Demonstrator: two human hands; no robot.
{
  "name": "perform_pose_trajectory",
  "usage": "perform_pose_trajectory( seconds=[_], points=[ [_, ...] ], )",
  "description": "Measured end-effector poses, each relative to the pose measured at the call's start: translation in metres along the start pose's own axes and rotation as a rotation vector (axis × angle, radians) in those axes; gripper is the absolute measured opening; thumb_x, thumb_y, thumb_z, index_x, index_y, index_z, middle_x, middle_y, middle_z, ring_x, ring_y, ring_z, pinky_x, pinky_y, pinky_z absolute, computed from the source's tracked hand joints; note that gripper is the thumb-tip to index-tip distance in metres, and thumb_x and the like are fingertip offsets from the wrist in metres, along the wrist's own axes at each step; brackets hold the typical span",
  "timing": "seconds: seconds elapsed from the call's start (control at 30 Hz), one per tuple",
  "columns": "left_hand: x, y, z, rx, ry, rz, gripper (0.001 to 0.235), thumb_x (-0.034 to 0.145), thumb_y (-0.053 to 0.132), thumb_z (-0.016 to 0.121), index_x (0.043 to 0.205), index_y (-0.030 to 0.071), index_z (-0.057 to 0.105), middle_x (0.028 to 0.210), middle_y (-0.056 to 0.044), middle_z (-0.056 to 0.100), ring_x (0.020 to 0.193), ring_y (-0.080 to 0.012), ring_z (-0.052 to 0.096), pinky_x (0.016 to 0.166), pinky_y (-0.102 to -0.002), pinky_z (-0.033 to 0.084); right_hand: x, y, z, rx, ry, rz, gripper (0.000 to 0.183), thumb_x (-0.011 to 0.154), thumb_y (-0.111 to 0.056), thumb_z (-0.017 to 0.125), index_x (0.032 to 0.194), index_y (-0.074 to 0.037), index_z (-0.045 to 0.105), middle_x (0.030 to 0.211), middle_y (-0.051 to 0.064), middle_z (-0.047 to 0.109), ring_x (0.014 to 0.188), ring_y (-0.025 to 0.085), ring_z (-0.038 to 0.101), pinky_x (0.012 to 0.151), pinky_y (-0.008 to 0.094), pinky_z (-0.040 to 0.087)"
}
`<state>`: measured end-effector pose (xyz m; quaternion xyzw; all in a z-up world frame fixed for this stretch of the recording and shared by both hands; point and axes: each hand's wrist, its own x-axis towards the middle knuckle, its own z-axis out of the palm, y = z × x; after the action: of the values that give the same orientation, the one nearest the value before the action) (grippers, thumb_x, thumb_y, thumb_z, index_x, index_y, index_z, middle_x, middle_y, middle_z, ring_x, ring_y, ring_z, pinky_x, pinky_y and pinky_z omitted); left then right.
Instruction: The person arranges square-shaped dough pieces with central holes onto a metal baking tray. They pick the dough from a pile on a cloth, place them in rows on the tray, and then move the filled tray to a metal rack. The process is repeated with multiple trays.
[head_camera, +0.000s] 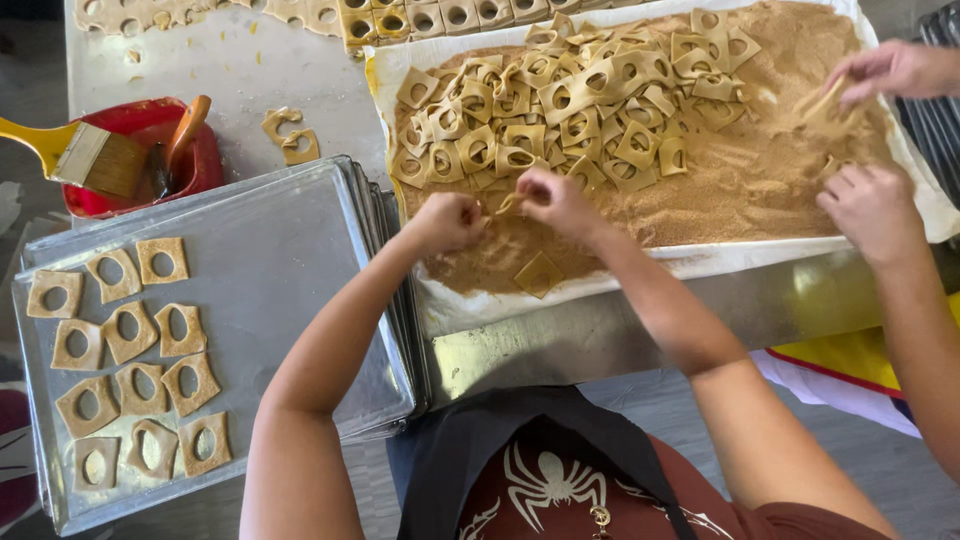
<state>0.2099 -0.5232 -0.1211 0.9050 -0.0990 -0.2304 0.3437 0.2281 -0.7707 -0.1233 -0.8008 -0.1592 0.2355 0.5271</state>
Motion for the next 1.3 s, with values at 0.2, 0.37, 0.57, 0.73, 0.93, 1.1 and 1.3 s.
perform_pose_trajectory(
  seconds=[0.2,0.37,0.57,0.73,0.93,1.1,1.3],
  points=[
    [0.003,-0.011,-0.018,-0.315,-0.022,0.018,0.023,0.082,0.027,0.082,0.089,0.01,0.068,0.073,0.001,0.066,0.066,-0.009,0.058,0.062,-0.026,0.046,-0.041,-0.009,0.005,-0.64,-0.16,-0.249,0.016,0.086,-0.012,0.076,0.102,-0.013,0.072,0.107,-0.002,0.073,0.112,0.024,0.054,0.1,0.052,0.041],
    [0.002,-0.025,-0.008,-0.147,0.171,0.052,0.028,0.085,0.024,0.074,0.101,0.006,0.061,0.082,-0.009,0.069,0.073,-0.0173,0.065,0.068,-0.033,0.053,-0.047,0.011,0.024,-1.205,-0.165,-0.554,0.043,0.075,-0.006,0.075,0.117,-0.015,0.069,0.102,-0.004,0.074,0.104,0.014,0.061,0.092,0.046,0.039],
    [-0.007,-0.012,0.003,0.194,0.419,0.019,0.026,0.097,0.029,0.064,0.106,0.005,0.059,0.091,-0.016,0.072,0.086,-0.0357,0.07,0.085,-0.05,0.051,-0.034,0.019,-0.004,-0.655,0.129,-0.629,0.017,0.093,-0.016,0.079,0.109,-0.012,0.073,0.106,0.001,0.076,0.088,0.013,0.065,0.082,0.031,0.043],
    [-0.031,-0.011,0.034,0.237,0.123,0.055,0.024,0.096,0.027,0.067,0.107,0.007,0.058,0.098,-0.017,0.071,0.091,-0.0365,0.07,0.08,-0.047,0.055,-0.037,0.021,0.003,-0.524,-0.016,-0.599,0.019,0.087,-0.016,0.079,0.105,-0.012,0.074,0.102,0.001,0.077,0.087,0.011,0.07,0.08,0.032,0.054],
    [-0.033,-0.014,0.01,0.221,0.27,-0.099,0.039,0.087,0.009,0.068,0.124,0.013,0.057,0.089,-0.017,0.072,0.085,-0.0354,0.071,0.075,-0.047,0.056,-0.032,0.009,-0.006,-0.107,0.206,-0.087,0.021,0.091,-0.014,0.075,0.112,-0.012,0.073,0.096,0.002,0.075,0.08,0.014,0.068,0.074,0.032,0.058],
    [-0.026,0.022,0.011,0.266,0.48,-0.211,0.049,0.085,-0.002,0.064,0.132,0.009,0.054,0.086,-0.017,0.071,0.08,-0.0335,0.072,0.068,-0.045,0.059,-0.04,-0.002,0.03,-0.692,0.217,-0.441,0.03,0.085,-0.009,0.075,0.114,-0.011,0.071,0.1,0.002,0.075,0.085,0.017,0.072,0.087,0.042,0.051],
    [-0.015,0.051,0.066,0.481,0.19,-0.242,0.075,0.08,0.011,0.073,0.147,0.003,0.039,0.086,-0.016,0.072,0.082,-0.0301,0.073,0.091,-0.055,0.051,-0.034,-0.016,0.03,-0.823,0.046,-0.375,0.04,0.08,-0.018,0.074,0.117,-0.007,0.064,0.093,0.007,0.07,0.082,0.021,0.067,0.072,0.04,0.051]
  ],
)
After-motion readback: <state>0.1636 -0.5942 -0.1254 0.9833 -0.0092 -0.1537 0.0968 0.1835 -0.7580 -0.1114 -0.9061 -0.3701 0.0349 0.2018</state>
